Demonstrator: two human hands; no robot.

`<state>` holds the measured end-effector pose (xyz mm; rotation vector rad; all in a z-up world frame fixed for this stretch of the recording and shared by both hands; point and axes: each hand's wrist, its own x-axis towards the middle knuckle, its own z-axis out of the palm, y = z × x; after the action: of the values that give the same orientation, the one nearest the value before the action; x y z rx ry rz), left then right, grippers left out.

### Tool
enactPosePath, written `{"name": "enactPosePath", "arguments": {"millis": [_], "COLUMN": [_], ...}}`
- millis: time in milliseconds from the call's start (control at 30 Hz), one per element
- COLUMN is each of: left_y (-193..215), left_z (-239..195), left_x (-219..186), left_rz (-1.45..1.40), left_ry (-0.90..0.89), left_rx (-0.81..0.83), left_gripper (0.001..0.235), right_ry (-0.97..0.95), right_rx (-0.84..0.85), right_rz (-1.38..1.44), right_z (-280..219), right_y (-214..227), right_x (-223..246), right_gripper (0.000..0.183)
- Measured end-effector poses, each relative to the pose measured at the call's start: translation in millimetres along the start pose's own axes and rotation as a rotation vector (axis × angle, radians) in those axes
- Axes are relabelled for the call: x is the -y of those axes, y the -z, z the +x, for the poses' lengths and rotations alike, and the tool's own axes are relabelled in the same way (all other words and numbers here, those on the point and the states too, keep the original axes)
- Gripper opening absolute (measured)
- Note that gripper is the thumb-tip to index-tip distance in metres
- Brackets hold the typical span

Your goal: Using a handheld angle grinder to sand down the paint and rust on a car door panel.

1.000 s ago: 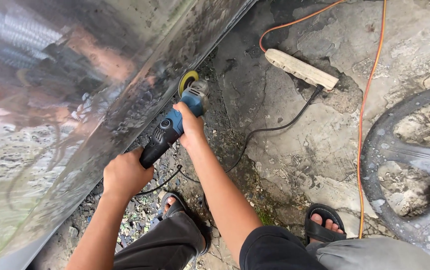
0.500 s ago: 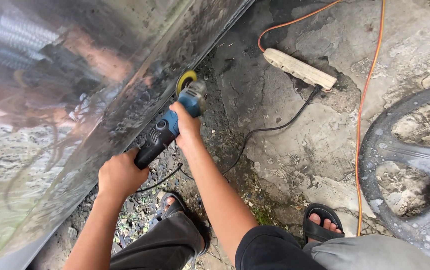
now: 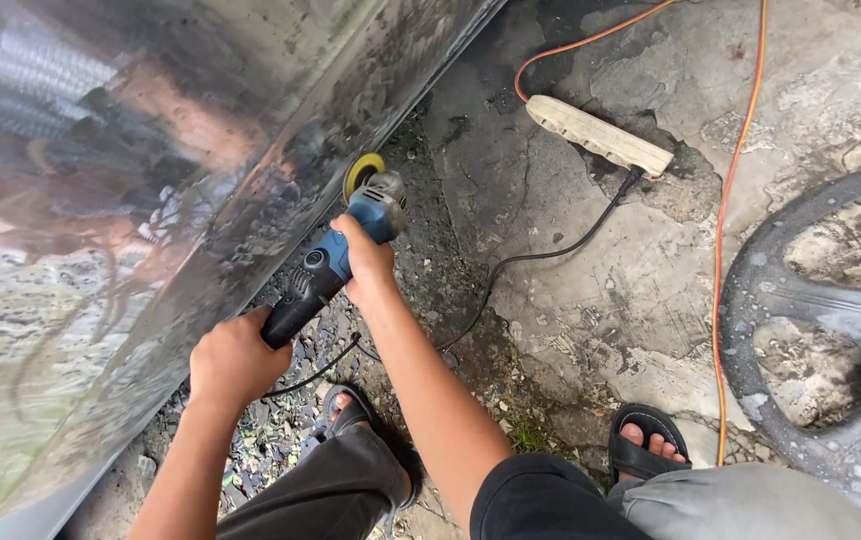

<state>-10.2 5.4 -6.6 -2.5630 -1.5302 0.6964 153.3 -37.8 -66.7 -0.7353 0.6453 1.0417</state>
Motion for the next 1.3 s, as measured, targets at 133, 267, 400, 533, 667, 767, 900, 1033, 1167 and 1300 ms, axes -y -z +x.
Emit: {"name": "enactPosePath", "arguments": {"millis": [133,267,400,533,667,767,900,1033,1167,1300], "left_y": [10.0,7.8,15.3,6.5,11.0,17.4,17.5,15.2,6.1,14.1], "left_z": [-8.2,-6.1,-9.8,-0.5,-1.1,-5.9,-8.3,-7.4,3.1,10.0], "left_x": [-4.2,-9.2,-12.3,-9.9,-14.6,-16.1,-12.3,-12.8,-17.4,-28.9], "left_rz": [-0.044,-0.021,-0.065,-0.011,-0.01,-0.005,0.012,0.052,0.03,-0.042], "left_ry": [-0.032,-0.019,-0.056,-0.027,-0.015,0.005,0.014,0.0,-0.027,-0.095], "left_rx": [-0.05,-0.027,-0.052,-0.04,-0.024,-0.023,-0.058,-0.071,-0.077,-0.102], "left_gripper": [0.057,0.058,0.054,0.054,0.054,0.055,0.054,0.057,0.053,0.05], "right_ry": [0.047,0.029,0.031,0.037,0.037,0.046,0.053,0.027,0.018,0.042], "right_rx": [0.034,0.016,0.021,0.001,-0.013,-0.004,0.012,0.04,0.047,0.024], "right_rz": [0.002,0.009,0.0,0.005,-0.009,0.007,0.028,0.047,0.038,0.037], "right_z": [-11.8,0.7,-7.2,-2.6,-4.2,-7.6,-7.0,2.6,30.2,43.3], "right_y": [-2.8,3.6,-1.0,1.4,-0.9,-3.6,-3.4,0.7,7.6,2.0], "right_x": [7.8,4.0,11.5,11.5,15.8,16.2,16.0,12.0,3.6,9.8], "right_gripper": [0.09,0.091,0.09,0.088,0.09,0.089,0.086,0.085,0.082,0.084]}}
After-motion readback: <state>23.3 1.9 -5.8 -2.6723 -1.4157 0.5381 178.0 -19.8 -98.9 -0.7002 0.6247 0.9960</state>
